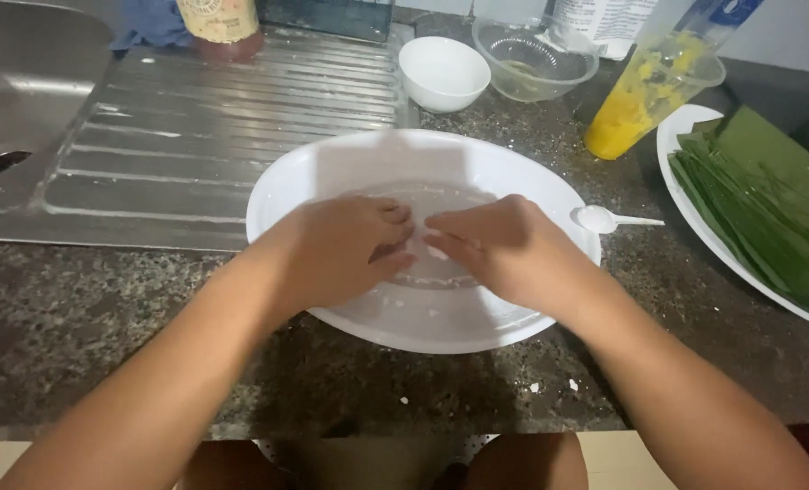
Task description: Shaping small pieces of dough into balls and placing them on a plate, occasionally using a spoon to add flour.
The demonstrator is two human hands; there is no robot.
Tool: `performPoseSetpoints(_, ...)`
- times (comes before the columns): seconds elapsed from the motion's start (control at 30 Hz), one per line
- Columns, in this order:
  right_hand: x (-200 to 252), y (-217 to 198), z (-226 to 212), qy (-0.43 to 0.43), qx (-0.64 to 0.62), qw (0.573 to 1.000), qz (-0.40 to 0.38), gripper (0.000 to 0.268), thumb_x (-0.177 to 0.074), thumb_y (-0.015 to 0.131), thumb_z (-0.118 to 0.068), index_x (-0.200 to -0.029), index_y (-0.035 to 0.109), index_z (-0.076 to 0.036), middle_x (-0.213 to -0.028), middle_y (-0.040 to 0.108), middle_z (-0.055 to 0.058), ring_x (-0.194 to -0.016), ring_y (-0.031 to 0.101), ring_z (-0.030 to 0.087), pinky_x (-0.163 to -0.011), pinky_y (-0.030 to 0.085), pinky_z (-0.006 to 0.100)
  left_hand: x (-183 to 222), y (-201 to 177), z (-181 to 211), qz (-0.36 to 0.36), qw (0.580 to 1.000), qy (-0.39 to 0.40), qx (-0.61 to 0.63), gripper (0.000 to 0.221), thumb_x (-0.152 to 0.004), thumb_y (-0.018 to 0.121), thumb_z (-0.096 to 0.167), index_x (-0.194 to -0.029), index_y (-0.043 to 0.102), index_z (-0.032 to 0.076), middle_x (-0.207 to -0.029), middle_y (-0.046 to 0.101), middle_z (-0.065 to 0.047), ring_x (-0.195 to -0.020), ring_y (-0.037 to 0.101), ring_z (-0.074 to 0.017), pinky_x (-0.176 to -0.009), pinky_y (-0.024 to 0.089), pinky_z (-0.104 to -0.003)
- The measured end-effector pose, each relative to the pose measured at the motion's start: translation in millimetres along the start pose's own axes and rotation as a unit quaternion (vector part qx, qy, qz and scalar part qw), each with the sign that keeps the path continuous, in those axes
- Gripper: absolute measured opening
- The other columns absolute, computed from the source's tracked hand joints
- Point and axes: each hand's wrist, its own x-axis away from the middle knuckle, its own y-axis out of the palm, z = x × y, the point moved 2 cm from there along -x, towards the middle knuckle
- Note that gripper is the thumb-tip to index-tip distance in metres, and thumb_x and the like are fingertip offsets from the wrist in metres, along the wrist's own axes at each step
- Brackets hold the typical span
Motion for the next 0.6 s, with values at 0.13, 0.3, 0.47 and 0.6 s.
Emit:
performPoseSetpoints(0.13,7,-27,-18,0.052,-0.038,0.998,0.001,0.031,-0.091,0.061,-0.018,-0.116,0.074,-0.004,-0.107,0.077,0.019,-0.105,0.071,0.039,-0.081,0.058,0.047,-5,6,-2,0.006,1.0,-0.004,-0.014,0.048,-0.1,0.041,0.041,-0.132,0.063,0.013,-0.148,0.056,0.001,-0.143,0.044,-0.0181,-0.117,0.033,-0.038)
performPoseSetpoints(0.3,3,-15,-27,0.081,0.018,0.996,-0.016,0.037,-0.088,0.063,-0.018,-0.121,0.069,-0.003,-0.116,0.072,0.02,-0.113,0.066,0.039,-0.086,0.056,0.05,-2,4,-2,-0.033,0.999,-0.04,0.007,0.055,-0.099,0.036,0.043,-0.142,0.054,0.014,-0.155,0.047,0.004,-0.146,0.039,-0.016,-0.119,0.031,-0.036)
performPoseSetpoints(0.47,3,21,-16,0.111,0.126,0.984,-0.056,0.051,-0.093,0.062,-0.031,-0.138,0.057,-0.008,-0.14,0.058,0.018,-0.127,0.056,0.036,-0.097,0.052,0.053,-14,21,-15,-0.059,0.997,-0.022,-0.033,0.055,-0.099,0.036,0.041,-0.145,0.051,0.015,-0.156,0.044,0.005,-0.147,0.035,-0.0149,-0.119,0.031,-0.036)
performPoseSetpoints(0.6,3,22,-5,0.073,0.119,0.989,-0.044,0.043,-0.095,0.061,-0.026,-0.133,0.063,-0.008,-0.133,0.065,0.015,-0.123,0.06,0.036,-0.094,0.054,0.051,-3,3,-6,-0.072,0.997,-0.01,-0.028,0.051,-0.099,0.038,0.032,-0.143,0.052,0.009,-0.156,0.046,0.0,-0.148,0.036,-0.0192,-0.119,0.03,-0.039)
